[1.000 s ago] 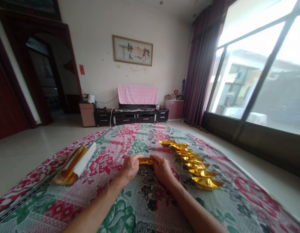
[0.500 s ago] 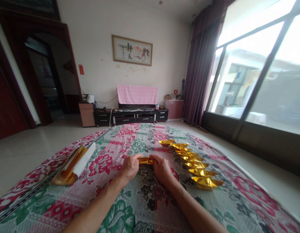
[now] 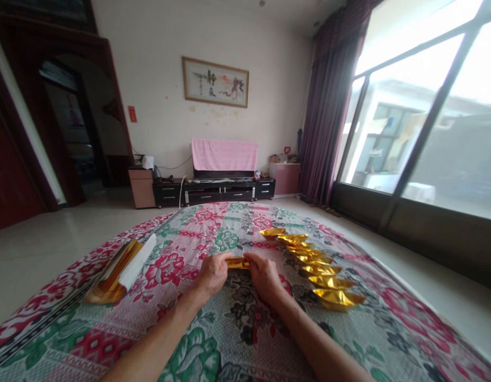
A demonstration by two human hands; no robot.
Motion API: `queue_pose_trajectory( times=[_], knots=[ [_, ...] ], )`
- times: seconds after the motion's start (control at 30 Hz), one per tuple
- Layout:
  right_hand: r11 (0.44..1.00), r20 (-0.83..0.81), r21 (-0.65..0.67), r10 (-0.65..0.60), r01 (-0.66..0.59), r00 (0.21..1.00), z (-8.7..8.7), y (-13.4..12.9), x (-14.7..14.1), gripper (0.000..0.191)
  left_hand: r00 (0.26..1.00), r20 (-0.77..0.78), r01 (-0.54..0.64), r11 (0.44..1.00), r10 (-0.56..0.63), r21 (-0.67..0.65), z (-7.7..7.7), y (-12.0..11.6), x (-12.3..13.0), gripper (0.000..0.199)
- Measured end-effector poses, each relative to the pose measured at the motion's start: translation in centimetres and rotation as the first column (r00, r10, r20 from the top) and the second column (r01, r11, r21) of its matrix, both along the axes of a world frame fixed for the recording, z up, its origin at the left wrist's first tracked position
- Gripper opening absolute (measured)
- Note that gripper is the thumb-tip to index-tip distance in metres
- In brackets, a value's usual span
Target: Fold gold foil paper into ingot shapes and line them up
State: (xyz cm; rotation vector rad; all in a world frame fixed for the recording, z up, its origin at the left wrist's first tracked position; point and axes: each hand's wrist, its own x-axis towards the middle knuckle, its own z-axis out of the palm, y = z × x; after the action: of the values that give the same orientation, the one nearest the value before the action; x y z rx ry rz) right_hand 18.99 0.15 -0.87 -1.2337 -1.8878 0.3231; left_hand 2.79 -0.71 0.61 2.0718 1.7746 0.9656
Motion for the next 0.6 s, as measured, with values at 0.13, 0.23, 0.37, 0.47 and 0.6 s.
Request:
queue_pose_trajectory(
  times=[0.13,0.23,0.37,0.47,0.6],
  knots=[
    [1.000,0.002,0.007,0.003,-0.003,1.000,-0.16,0.11,0.04,0.035,1.000,-0.003,0.001,0.999,-0.001,0.033,0.03,-0.07,0.03,0.039],
    [1.000,0.008,0.008,0.008,-0.008,1.000,-0.09,0.07,0.05,0.035,0.999,-0.013,-0.029,0.999,0.029,0.043,0.07,-0.10,0.15,0.039],
    [1.000,0.019,-0.007,0.004,-0.004,1.000,-0.01,0.07,0.02,0.035,0.998,-0.032,-0.053,0.998,0.055,0.040,-0.11,0.02,0.38,0.039],
    [1.000,0.008,-0.013,0.005,-0.005,1.000,-0.07,0.17,0.00,0.036,0.997,-0.048,-0.062,0.997,0.063,0.036,-0.26,0.06,0.48,0.039],
    [1.000,0.003,-0.011,0.009,-0.009,1.000,-0.15,0.19,0.02,0.036,0.998,-0.042,-0.047,0.998,0.048,0.036,-0.21,-0.04,0.47,0.039]
  ],
)
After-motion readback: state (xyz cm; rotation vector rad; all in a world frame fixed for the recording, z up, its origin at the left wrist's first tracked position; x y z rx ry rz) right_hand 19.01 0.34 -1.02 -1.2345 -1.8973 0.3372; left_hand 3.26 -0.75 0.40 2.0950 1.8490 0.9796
